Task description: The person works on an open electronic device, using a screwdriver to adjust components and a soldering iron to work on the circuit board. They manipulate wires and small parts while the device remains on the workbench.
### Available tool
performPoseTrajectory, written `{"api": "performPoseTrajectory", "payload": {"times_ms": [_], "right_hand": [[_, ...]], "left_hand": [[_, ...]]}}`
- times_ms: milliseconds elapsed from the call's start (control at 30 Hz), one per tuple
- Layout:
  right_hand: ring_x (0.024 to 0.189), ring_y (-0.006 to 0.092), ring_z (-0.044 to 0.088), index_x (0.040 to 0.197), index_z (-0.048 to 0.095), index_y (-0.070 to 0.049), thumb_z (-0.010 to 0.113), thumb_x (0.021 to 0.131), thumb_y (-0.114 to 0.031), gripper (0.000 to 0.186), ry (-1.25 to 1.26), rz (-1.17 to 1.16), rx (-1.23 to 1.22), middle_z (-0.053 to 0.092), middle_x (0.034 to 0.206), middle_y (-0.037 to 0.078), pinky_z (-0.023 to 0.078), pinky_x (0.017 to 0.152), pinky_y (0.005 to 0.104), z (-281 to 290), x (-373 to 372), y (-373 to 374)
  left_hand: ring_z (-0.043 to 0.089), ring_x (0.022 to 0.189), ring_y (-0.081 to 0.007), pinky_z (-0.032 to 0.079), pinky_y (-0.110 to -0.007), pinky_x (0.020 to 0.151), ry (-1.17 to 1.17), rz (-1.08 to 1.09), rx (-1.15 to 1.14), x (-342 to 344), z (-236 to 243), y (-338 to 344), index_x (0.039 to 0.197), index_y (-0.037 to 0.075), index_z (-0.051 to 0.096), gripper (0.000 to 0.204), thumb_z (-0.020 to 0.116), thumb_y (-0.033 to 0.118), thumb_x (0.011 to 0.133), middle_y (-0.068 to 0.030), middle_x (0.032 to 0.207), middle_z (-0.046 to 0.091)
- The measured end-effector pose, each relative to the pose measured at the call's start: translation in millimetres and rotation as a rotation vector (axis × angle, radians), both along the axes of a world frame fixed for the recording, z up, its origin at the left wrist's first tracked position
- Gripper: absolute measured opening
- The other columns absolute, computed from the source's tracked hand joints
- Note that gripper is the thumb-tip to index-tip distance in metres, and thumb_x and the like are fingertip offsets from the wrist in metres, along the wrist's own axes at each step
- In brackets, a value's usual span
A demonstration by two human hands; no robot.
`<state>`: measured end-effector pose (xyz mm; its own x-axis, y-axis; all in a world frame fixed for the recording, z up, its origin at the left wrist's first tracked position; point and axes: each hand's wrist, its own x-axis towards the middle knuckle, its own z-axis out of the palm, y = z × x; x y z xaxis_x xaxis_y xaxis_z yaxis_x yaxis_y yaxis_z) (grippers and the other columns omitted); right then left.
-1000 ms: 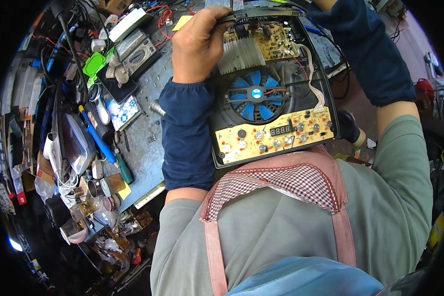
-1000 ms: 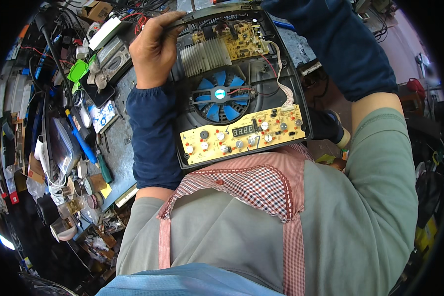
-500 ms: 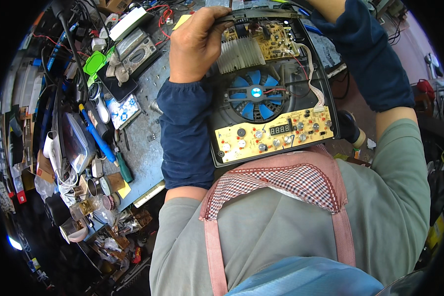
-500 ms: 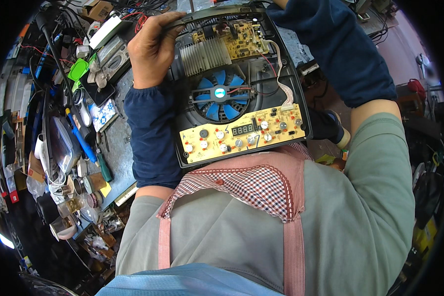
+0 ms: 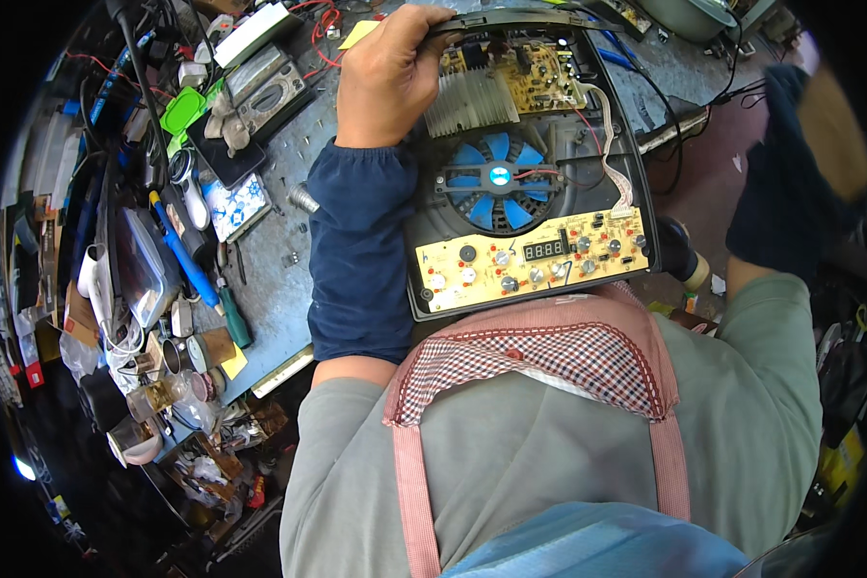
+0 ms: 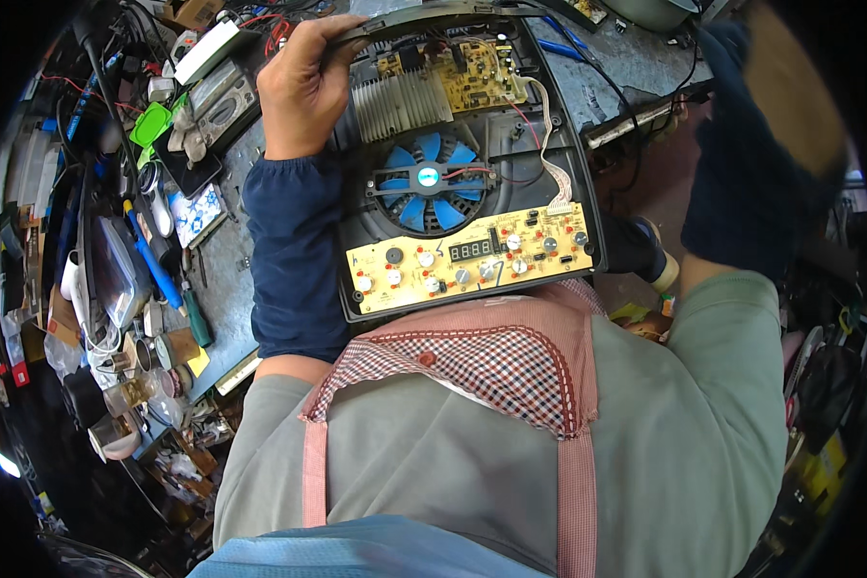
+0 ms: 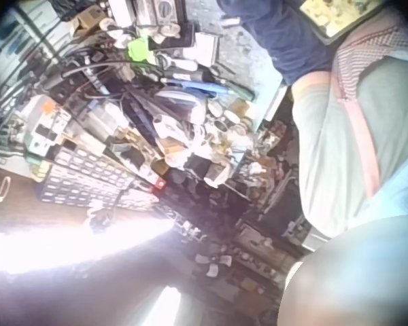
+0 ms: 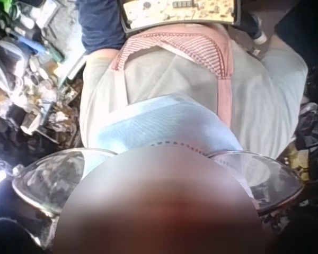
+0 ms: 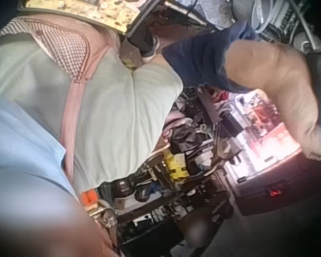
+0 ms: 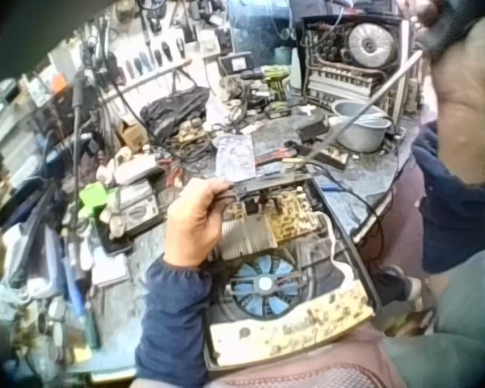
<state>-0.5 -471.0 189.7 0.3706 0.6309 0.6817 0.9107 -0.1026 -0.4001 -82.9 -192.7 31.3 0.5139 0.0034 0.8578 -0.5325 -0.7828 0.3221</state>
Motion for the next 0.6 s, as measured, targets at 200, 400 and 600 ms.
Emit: {"api": "performPoseTrajectory", "payload": {"times_ms": [200,400,600], "right_hand": [[0.082,0.0296,0.069,0.116,0.063,-0.007,0.07,0.088,-0.008,0.029,-0.064,0.381,-0.502,0.069,0.094,0.013,0.056,0.07,0.0382,-4.6,-78.0,-12.3],[0.083,0.0347,0.07,0.104,0.072,-0.005,0.068,0.088,-0.013,0.018,-0.268,-0.15,-0.528,0.07,0.093,0.016,0.057,0.071,0.0425,-114.2,-18.6,48.0],[0.08,0.0337,0.074,0.086,0.074,-0.004,0.066,0.079,-0.008,0.011,-0.39,-0.295,-0.529,0.073,0.084,0.016,0.061,0.068,0.0433,-178.1,10.1,88.5]], "left_hand": [[0.073,0.082,-0.0115,0.056,-0.025,0.074,0.015,-0.045,-0.051,0.1,-1.8,2.1,0.109,0.005,0.073,0.021,0.075,-0.003,0.09,-0.0071,0.093,0.078],[0.072,0.079,-0.0113,0.055,-0.024,0.072,0.039,-0.002,-0.05,1.8,-0.4,-1.3,0.11,0.006,0.073,0.021,0.074,-0.002,0.09,-0.007,0.092,0.078],[0.072,0.079,-0.0112,0.055,-0.024,0.072,0.061,0.021,-0.052,0.8,2.0,-0.9,0.109,0.006,0.073,0.02,0.075,-0.001,0.09,-0.0077,0.091,0.078]]}}
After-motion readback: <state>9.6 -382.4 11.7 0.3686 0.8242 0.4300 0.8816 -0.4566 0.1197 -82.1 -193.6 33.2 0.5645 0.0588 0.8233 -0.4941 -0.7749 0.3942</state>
